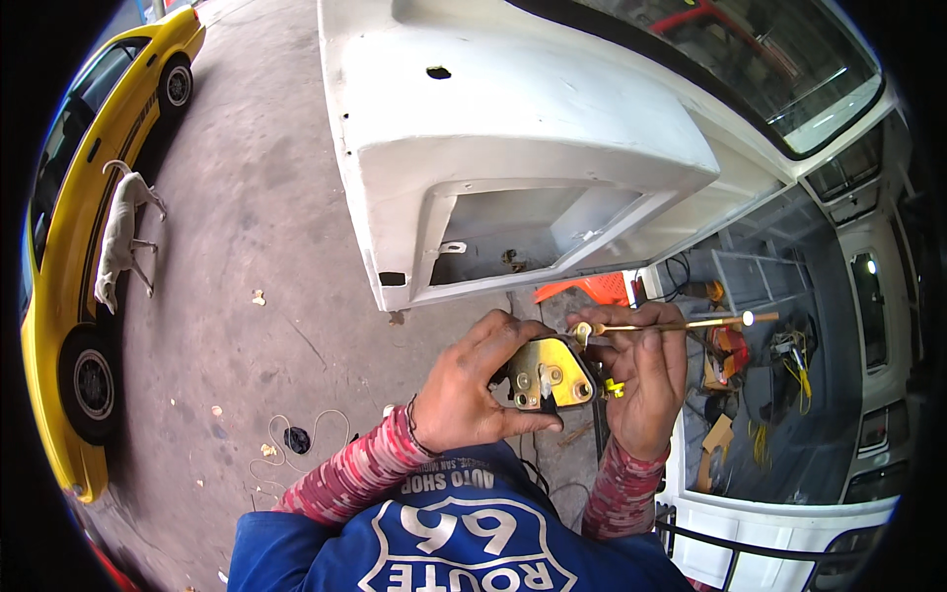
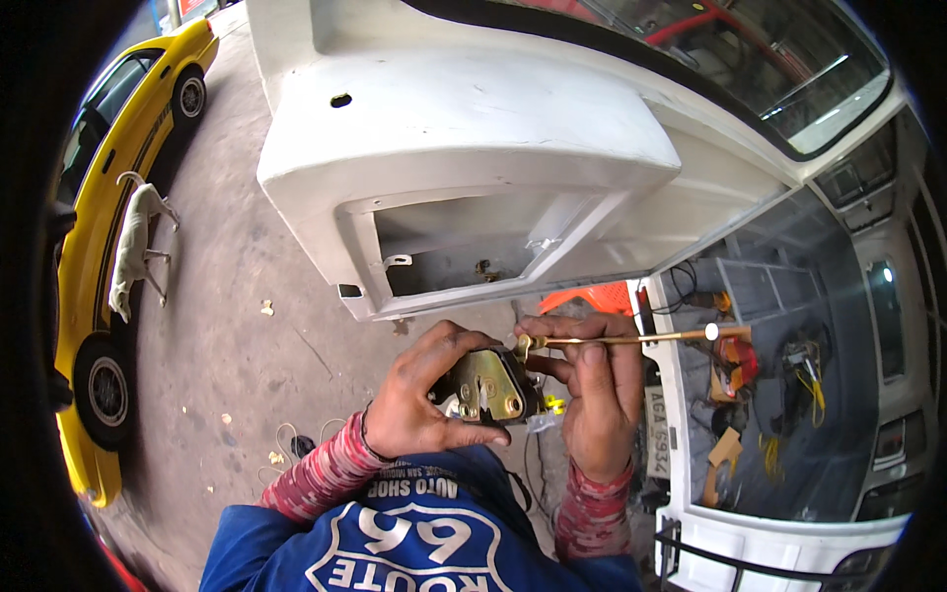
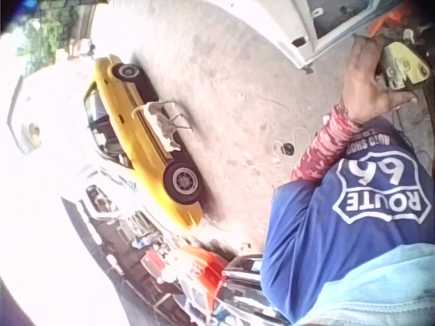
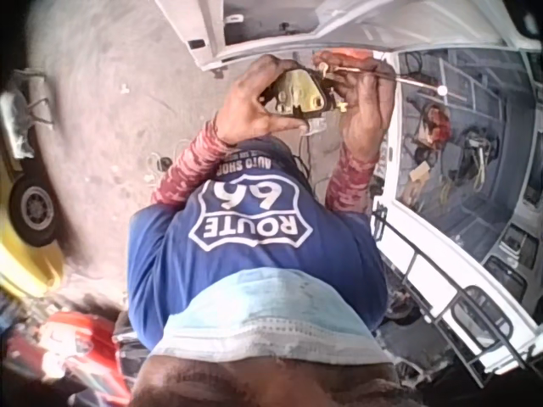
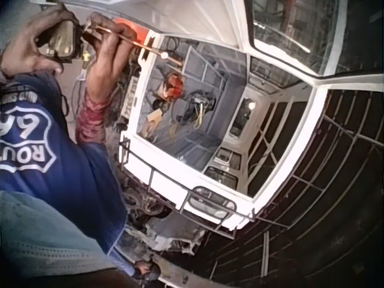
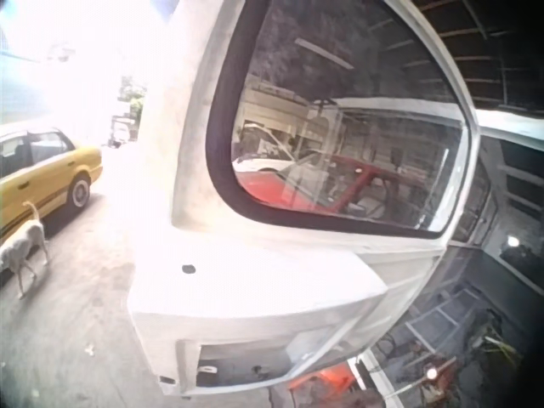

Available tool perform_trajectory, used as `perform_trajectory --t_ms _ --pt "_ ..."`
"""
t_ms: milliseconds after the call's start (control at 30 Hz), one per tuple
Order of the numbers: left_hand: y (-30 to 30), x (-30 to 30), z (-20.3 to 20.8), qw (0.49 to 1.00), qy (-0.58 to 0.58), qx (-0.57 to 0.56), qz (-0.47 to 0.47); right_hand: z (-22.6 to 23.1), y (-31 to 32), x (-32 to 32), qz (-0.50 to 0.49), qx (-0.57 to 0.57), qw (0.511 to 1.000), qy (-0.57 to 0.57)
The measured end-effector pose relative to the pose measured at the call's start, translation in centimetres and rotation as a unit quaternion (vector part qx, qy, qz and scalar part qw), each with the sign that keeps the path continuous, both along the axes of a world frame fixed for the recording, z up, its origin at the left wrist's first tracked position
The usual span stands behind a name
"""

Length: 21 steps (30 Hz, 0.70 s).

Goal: The person works on a white vehicle door, using a screwdriver to adjust internal components and a metal rod. They then use an angle grinder to smooth a metal frame, producing sparks, before returning to the door to continue adjustments.

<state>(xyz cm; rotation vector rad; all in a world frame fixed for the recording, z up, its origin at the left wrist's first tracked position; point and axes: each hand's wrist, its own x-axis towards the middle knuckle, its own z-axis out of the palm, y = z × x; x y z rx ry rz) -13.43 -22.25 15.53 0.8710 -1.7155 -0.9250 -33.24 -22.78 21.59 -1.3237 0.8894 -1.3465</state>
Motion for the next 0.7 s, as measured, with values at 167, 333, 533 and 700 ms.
perform_trajectory --t_ms 167,333,533,700 --pt "0.1 0.6 -0.3 0.996 0.066 0.052 0.007 -0.4 0.3 0.7 0.007 -0.059 0.996 0.060" --pt "0.3 0.7 -1.0 0.987 0.125 0.086 0.057 -1.0 -0.4 1.8 0.015 -0.052 0.995 0.080" --pt "1.0 1.4 0.0 0.988 0.100 0.088 0.075 -2.1 -1.4 2.6 0.126 -0.062 0.989 0.040" --pt "0.9 2.4 0.4 0.995 0.020 -0.047 0.085 -1.8 -2.6 1.9 0.207 -0.054 0.975 0.058"
